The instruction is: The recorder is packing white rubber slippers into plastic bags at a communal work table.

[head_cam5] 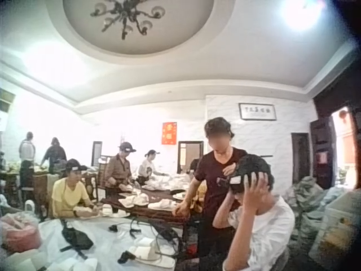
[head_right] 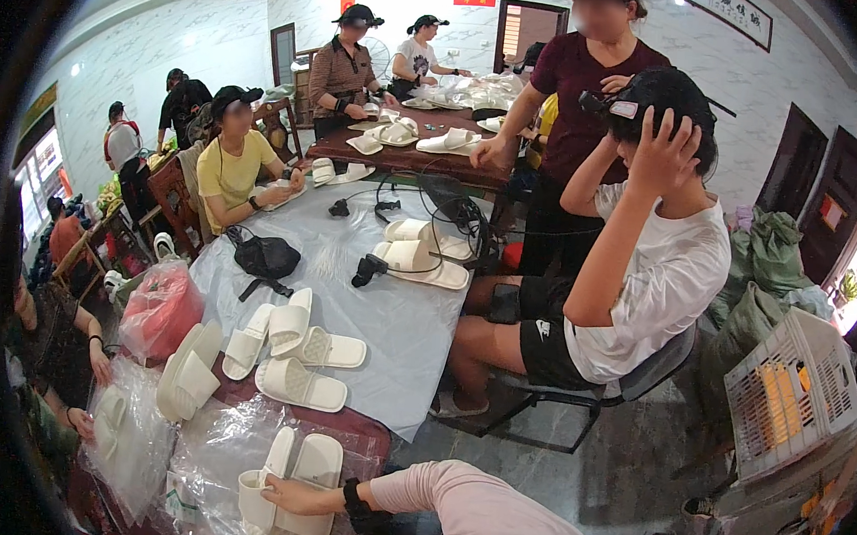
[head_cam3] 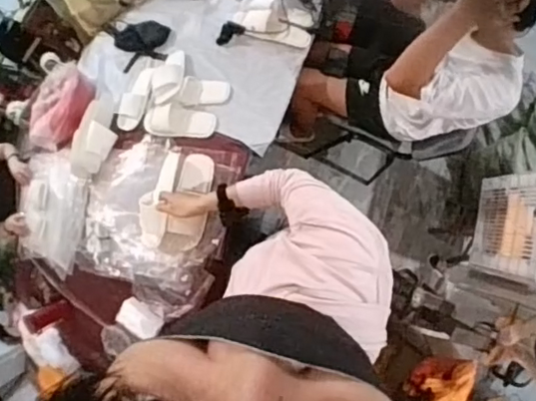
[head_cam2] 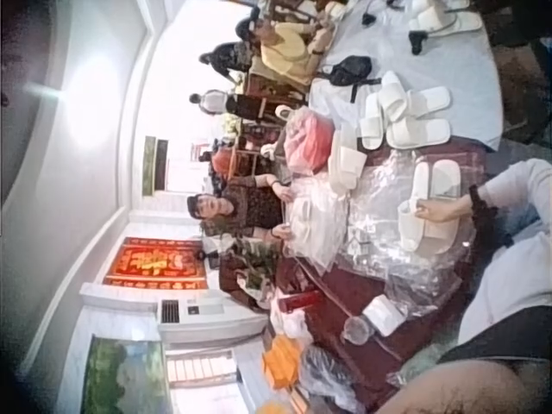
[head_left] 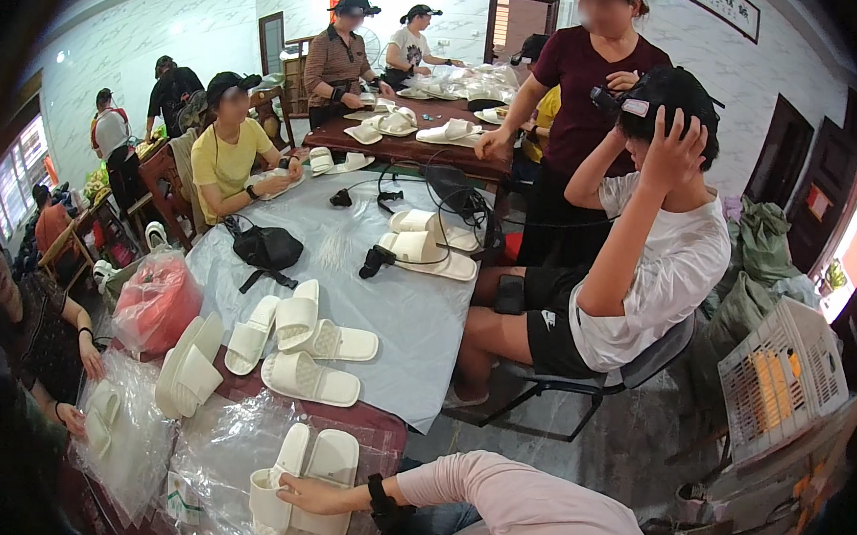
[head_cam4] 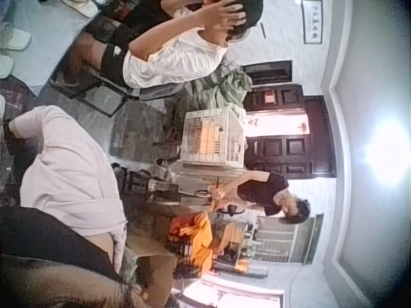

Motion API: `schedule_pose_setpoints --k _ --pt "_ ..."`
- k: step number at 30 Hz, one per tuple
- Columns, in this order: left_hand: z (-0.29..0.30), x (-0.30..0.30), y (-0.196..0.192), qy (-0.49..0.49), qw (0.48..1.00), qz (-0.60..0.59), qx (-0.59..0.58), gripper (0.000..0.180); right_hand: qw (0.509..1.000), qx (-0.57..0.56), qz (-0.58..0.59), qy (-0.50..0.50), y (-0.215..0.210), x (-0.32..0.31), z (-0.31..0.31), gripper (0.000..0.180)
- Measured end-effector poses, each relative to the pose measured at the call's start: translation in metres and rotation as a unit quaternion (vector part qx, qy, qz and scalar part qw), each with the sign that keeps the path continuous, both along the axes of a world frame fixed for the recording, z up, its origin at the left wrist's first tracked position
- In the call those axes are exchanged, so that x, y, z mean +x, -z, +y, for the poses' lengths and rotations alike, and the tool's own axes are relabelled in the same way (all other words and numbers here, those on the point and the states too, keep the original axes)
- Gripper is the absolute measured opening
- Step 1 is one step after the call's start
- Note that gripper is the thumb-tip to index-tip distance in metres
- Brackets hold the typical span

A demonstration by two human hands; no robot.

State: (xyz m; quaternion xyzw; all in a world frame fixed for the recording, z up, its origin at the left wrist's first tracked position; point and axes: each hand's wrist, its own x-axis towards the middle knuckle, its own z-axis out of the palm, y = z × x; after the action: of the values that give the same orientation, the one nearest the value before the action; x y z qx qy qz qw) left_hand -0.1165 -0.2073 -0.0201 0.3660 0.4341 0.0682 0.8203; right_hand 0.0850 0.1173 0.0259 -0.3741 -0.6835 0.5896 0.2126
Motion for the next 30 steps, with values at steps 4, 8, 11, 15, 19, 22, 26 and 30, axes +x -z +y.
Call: schedule_pose_setpoints --k 4,8,11,15,19,22,26,30 --pt "-0.007 0.002 -0.019 -0.006 1.000 0.005 -0.015 0.027 1.000 0.003 -0.004 0.001 -0.006 0.001 -0.003 0.045" --pt "-0.005 0.002 -0.041 0.002 1.000 0.012 -0.028 0.027 1.000 0.014 -0.001 0.002 0.000 0.000 -0.003 0.045" --pt "-0.001 0.000 -0.057 0.011 0.999 0.019 -0.036 0.027 1.000 0.023 0.004 0.012 0.008 0.000 0.001 0.042" --pt "-0.006 -0.005 -0.078 0.005 0.999 0.027 -0.046 0.027 1.000 0.016 -0.001 -0.013 -0.011 0.006 -0.002 0.044" --pt "-0.005 0.000 -0.114 -0.002 0.998 0.035 -0.046 0.026 1.000 0.027 0.013 -0.002 -0.011 0.005 -0.002 0.042" --pt "0.044 0.031 -0.190 -0.261 0.965 0.023 0.006 0.029 1.000 0.014 0.009 -0.016 -0.005 0.003 -0.002 0.041" --pt "0.065 0.030 -0.174 -0.318 0.904 0.229 0.171 0.031 0.998 -0.001 0.047 0.046 -0.037 -0.004 -0.015 0.043" --pt "0.105 0.023 -0.126 -0.346 0.783 0.408 0.317 0.039 0.987 -0.079 0.091 0.106 -0.045 0.000 -0.031 0.046"
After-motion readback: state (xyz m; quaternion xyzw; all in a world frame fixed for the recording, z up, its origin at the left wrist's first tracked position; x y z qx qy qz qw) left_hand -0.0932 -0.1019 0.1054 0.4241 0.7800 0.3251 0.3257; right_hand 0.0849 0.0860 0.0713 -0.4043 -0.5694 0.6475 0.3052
